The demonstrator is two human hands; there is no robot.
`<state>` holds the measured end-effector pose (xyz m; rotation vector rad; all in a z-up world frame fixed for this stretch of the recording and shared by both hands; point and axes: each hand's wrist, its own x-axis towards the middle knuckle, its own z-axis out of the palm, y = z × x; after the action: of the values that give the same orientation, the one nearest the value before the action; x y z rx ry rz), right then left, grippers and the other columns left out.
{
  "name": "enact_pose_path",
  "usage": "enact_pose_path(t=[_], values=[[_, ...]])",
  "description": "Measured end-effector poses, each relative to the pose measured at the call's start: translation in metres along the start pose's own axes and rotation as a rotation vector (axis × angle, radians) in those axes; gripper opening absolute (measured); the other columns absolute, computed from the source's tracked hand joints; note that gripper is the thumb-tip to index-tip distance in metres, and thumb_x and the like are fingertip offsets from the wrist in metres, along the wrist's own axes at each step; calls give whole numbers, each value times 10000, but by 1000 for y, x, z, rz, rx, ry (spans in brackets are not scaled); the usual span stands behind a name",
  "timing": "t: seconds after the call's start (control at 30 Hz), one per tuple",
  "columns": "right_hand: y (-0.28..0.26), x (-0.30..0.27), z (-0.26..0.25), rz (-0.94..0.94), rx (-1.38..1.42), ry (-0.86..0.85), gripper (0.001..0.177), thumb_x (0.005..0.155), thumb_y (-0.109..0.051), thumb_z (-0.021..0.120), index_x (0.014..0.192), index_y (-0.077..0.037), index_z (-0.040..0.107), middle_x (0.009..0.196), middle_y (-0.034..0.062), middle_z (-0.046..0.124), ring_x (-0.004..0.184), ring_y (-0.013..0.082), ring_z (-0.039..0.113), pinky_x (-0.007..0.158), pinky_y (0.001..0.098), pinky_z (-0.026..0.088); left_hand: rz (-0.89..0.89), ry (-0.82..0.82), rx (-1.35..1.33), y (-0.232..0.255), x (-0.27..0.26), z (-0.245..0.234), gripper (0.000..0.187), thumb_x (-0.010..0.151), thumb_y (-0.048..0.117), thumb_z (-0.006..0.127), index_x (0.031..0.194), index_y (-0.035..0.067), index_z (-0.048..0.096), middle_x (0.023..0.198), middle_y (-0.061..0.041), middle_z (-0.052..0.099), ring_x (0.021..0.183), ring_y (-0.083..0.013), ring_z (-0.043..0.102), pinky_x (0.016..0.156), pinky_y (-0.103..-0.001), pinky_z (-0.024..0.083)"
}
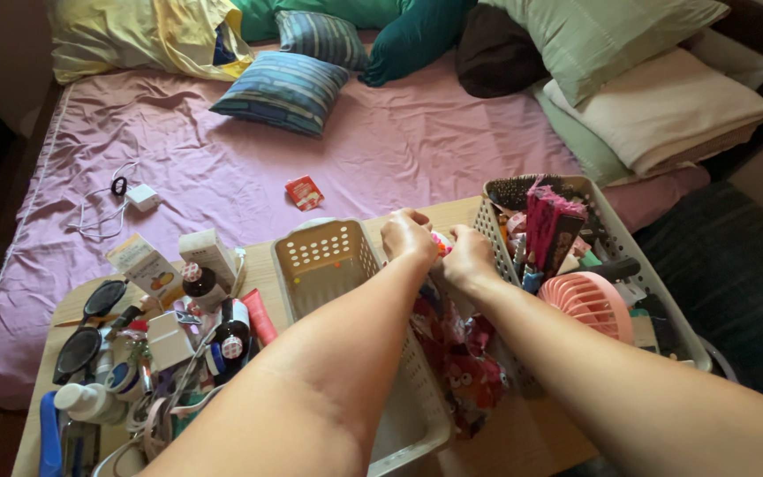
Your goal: The person sorts various small items from a table into a beige plastic basket. They handle bottles, a small fan, and a patterned cloth, placing them into the basket one by one.
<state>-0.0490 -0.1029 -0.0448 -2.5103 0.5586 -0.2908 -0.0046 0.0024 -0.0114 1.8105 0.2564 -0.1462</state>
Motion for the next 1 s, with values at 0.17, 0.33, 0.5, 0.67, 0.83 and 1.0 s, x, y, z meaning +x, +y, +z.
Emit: enact_pose_path(t=[0.17,0.33,0.5,0.67,0.83,1.0], values=[[-17,-11,-17,26,-2,-35,554,716,-155,858,1235,-64,689,1175,194,717,1122,329,687,994,399,522,9,28,-5,-6,2,8,83,854,38,703,856,36,786,884,-151,777,813,-222,755,730,-370,591],[-15,-15,-18,49,61,-67,566,665,-169,890,1196,-90,709,1152,174,726,1101,314,697,979,392,530,-65,23,-9,-2,3,4,178,906,105,643,850,51,803,920,-144,784,843,-249,767,777,-371,596],[-16,-13,-15,-9,0,3,442,745,-92,792,1180,-59,718,1126,201,730,1077,336,703,956,408,536,50,63,209,4,-1,-9,137,895,143,686,916,145,821,965,-146,771,903,-287,758,808,-390,584],[-49,-44,-51,-251,242,167,272,816,-36,666,1086,1,670,1009,203,710,888,307,717,799,407,566,336,107,248,18,4,-32,125,837,175,776,952,159,823,932,-151,770,882,-286,734,802,-385,558],[-92,-112,-72,-597,193,-428,105,833,-74,647,900,-55,725,776,142,742,709,267,732,681,403,576,273,-37,-82,17,31,-88,72,865,138,724,924,121,761,859,-119,813,744,-207,779,694,-355,620],[-103,-180,-16,-666,-328,-645,227,884,-142,528,919,-76,743,900,172,708,879,360,717,765,481,578,322,-14,657,-18,26,-130,184,758,20,730,916,58,814,927,-157,781,817,-242,756,735,-390,604]])
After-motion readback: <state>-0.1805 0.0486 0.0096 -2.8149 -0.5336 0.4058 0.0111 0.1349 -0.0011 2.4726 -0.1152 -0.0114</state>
